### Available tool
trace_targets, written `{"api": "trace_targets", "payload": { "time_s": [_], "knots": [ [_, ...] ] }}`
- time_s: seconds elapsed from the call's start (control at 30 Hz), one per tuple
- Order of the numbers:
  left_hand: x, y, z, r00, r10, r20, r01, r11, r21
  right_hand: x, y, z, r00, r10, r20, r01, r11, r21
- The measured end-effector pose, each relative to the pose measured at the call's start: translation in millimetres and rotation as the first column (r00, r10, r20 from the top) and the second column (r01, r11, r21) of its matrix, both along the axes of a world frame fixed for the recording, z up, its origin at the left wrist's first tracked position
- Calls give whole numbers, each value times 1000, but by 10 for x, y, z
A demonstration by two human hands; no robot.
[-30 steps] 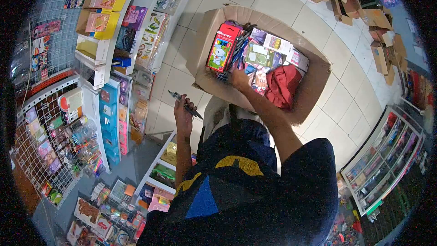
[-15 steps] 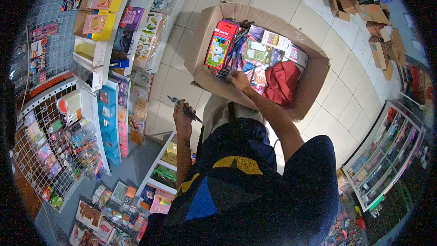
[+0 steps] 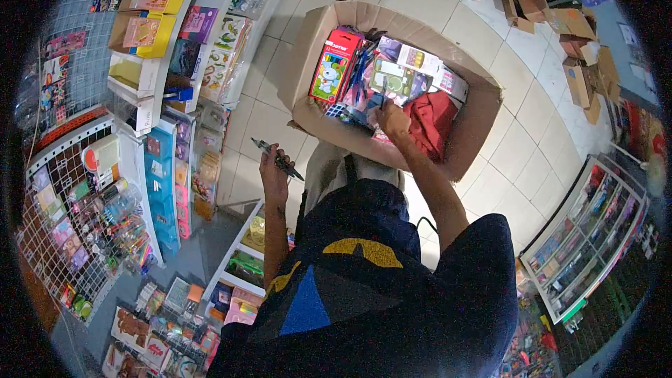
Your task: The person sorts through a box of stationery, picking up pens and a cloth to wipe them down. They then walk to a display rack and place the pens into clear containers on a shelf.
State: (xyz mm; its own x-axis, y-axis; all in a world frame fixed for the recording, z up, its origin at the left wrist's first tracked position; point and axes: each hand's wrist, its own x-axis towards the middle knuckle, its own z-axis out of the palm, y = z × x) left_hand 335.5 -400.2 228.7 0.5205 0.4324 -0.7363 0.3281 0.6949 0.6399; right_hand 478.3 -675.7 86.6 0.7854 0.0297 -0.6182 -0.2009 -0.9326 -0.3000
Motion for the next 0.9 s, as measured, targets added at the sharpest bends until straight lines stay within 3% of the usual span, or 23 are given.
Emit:
{"api": "trace_targets", "payload": {
  "time_s": [0.2,0.23,0.33,0.57,0.67,0.77,0.9],
  "knots": [
    [-99,-10,3,1000,3,1,-3,1000,17,123,279,-232,995,62,78,-59,997,-39],
    [-105,-13,13,1000,10,-10,-10,1000,20,160,292,-253,998,63,6,-64,998,13],
    [-118,-14,18,999,19,-30,-18,999,34,158,460,-362,994,-43,-97,35,996,-76],
    [-71,-60,5,998,7,-56,-5,999,39,133,525,-358,993,-113,-33,111,992,-60],
    [-36,-92,13,998,-20,-52,22,998,50,74,493,-359,997,71,25,-70,997,-40],
    [31,-129,74,998,-23,-66,28,997,75,162,518,-221,992,116,-43,-118,992,-36],
    [23,-145,70,997,-42,-62,49,992,113,217,582,-241,999,47,-14,-46,997,63]
  ]
}}
